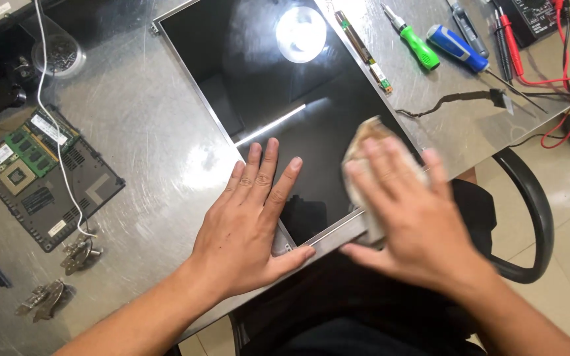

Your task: Cleaning a laptop screen using a cloth on a repair bench

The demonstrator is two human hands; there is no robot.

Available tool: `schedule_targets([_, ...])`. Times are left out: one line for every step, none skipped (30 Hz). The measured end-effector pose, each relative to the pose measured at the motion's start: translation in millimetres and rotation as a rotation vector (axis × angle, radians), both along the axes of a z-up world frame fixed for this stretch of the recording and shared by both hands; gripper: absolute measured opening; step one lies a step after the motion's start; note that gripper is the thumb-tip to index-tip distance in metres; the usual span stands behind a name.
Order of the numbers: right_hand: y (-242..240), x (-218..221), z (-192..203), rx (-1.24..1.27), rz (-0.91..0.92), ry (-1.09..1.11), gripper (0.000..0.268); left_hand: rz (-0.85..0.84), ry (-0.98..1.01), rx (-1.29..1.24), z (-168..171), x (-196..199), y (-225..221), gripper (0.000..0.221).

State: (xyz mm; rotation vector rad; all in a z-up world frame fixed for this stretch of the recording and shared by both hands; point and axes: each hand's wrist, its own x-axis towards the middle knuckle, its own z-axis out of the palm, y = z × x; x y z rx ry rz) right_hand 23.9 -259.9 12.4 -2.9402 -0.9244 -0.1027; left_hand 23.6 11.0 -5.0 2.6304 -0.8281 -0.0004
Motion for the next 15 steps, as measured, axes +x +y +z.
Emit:
schedule_targets([-7.9, 4.9, 2.0, -0.018, -0.034, 0.046, 0.109, -0.002, -0.012, 0.003, 0.3, -0.3, 0.0, 0.122])
schedule_targets([-16.3, 9.7, 3.8, -0.035, -0.068, 0.091, 0.115, -0.004, -0.024, 0.006, 0.6, -0.5, -0.6, 0.122])
schedule_targets([-17.7, 11.0, 1.0, -0.035, -0.064, 0.091, 0.115, 0.001, -0.024, 0.005, 0.9, -1.1, -0.2, 0.122])
schedule_targets([-19.7, 11.9, -1.4, -0.061, -0.052, 0.068, 0.108, 0.000, -0.020, 0.005, 1.3, -0.8, -0.5, 0.123])
schedule_targets([-22.0, 12.7, -3.4, -0.087, -0.040, 0.046, 0.101, -0.001, -0.016, 0.005, 1.9, -0.5, -1.0, 0.124])
schedule_targets([-14.4, 10.5, -5.8, -0.088, -0.041, 0.042, 0.101, -0.001, -0.019, 0.004, 1.0, -0.6, -1.0, 0.124])
schedule_targets([-6.8, 8.4, -8.1, -0.020, 0.006, 0.050, 0.099, -0.001, -0.015, -0.015, 0.3, -0.6, -0.8, 0.125])
schedule_targets([1.5, 7.2, -10.4, 0.051, 0.055, 0.056, 0.098, 0.002, -0.013, -0.032, -0.1, -0.1, -0.1, 0.127])
schedule_targets([12.8, 1.7, -8.5, 0.051, 0.057, 0.052, 0.098, 0.003, -0.018, -0.031, -1.5, 0.4, -0.5, 0.127])
schedule_targets([25.0, -4.5, -7.1, 0.136, 0.176, 0.101, 0.094, -0.002, -0.009, -0.043, -2.9, 0.2, 0.0, 0.128])
schedule_targets([37.3, -10.6, -5.8, 0.221, 0.295, 0.150, 0.091, -0.006, 0.001, -0.055, -4.4, 0.1, 0.5, 0.130])
schedule_targets([41.4, -10.8, -1.9, 0.223, 0.296, 0.146, 0.091, -0.006, -0.003, -0.052, -4.1, -0.2, 0.6, 0.130])
schedule_targets([45.7, -10.8, 2.0, 0.229, 0.336, 0.164, 0.089, -0.004, 0.002, -0.073, -3.9, -0.3, 0.7, 0.129])
schedule_targets([50.3, -10.8, 5.7, 0.234, 0.375, 0.183, 0.088, -0.002, 0.007, -0.095, -4.1, -0.2, 1.3, 0.129])
schedule_targets([45.8, -5.1, 3.8, 0.236, 0.375, 0.179, 0.088, -0.002, 0.003, -0.093, -2.4, 0.9, 2.1, 0.129])
